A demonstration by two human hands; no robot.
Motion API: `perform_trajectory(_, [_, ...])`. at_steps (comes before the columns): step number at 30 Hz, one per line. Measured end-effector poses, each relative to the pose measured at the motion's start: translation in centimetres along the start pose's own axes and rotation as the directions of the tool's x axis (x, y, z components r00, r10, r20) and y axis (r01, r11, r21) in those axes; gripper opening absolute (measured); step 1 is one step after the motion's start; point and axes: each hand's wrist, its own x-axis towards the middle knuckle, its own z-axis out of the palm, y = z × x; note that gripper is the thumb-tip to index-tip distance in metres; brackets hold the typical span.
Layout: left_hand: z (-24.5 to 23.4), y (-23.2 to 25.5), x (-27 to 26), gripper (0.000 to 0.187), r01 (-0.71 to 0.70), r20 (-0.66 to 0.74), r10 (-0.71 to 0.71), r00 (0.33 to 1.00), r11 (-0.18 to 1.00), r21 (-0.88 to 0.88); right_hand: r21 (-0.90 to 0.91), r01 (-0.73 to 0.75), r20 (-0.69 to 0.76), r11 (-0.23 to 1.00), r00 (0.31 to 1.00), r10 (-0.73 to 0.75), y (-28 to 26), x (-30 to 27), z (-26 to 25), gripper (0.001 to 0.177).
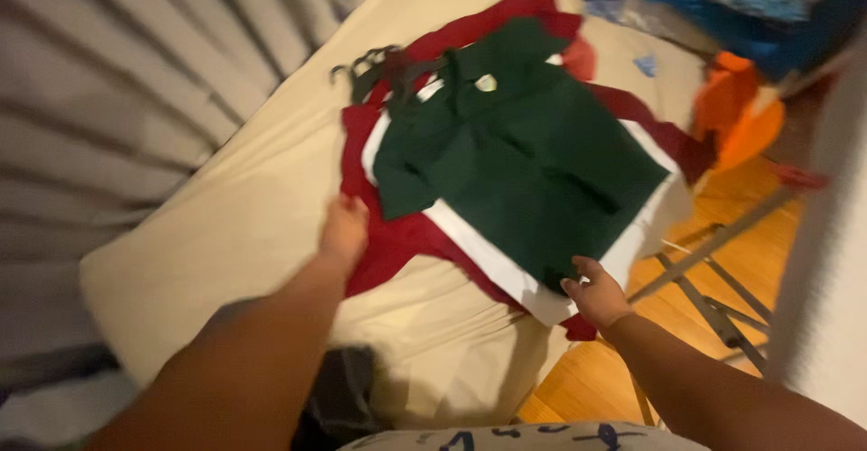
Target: The person irons a dark green polo shirt and a pair of striped shorts on an ironing board. They smooth the fabric, use the iron, and then place each item on a hanger before setting them aside.
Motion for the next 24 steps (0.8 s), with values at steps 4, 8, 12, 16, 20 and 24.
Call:
perform_trajectory(4, [0.7, -7.5, -11.3, 0.052, 0.140, 0.453, -0.125, 0.883, 0.990, 0.000, -0.073, 0.147, 0.170, 0.986, 0.976, -0.133, 0.1, 2.8, 3.4, 0.061])
perform_trajectory(8, [-1.0, -15.1, -21.4, 0.058, -0.045, 0.264, -0.020, 0.964, 0.970, 0.240, -0.199, 0.275, 0.376, 0.941, 0.908, -0.186, -3.4, 2.8, 8.2, 0.046])
perform_trajectory(12, [-3.7, -21.5, -25.1, 0.055, 0.345, -0.047, -0.361, 0.931, 0.831, 0.437, -0.128, 0.289, 0.517, 0.949, 0.836, -0.184, -7.3, -0.6, 14.3, 0.049])
perform_trajectory(16, [-8.7, -28.7, -29.1, 0.052, 0.650, -0.259, -0.602, 0.756, 0.643, 0.404, -0.171, 0.386, 0.599, 0.906, 0.771, -0.216, -8.7, -4.9, 20.4, 0.045])
perform_trajectory(20, [-13.3, -34.8, -34.1, 0.049, 0.832, -0.256, -0.794, 0.552, 0.502, 0.236, -0.093, 0.358, 0.655, 0.929, 0.725, -0.214, -8.0, -9.5, 24.7, 0.042])
perform_trajectory(24, [-16.7, -37.8, -37.6, 0.046, 0.841, -0.190, -0.822, 0.536, 0.540, 0.037, -0.181, 0.348, 0.663, 0.920, 0.734, -0.147, -7.9, -13.6, 26.6, 0.040])
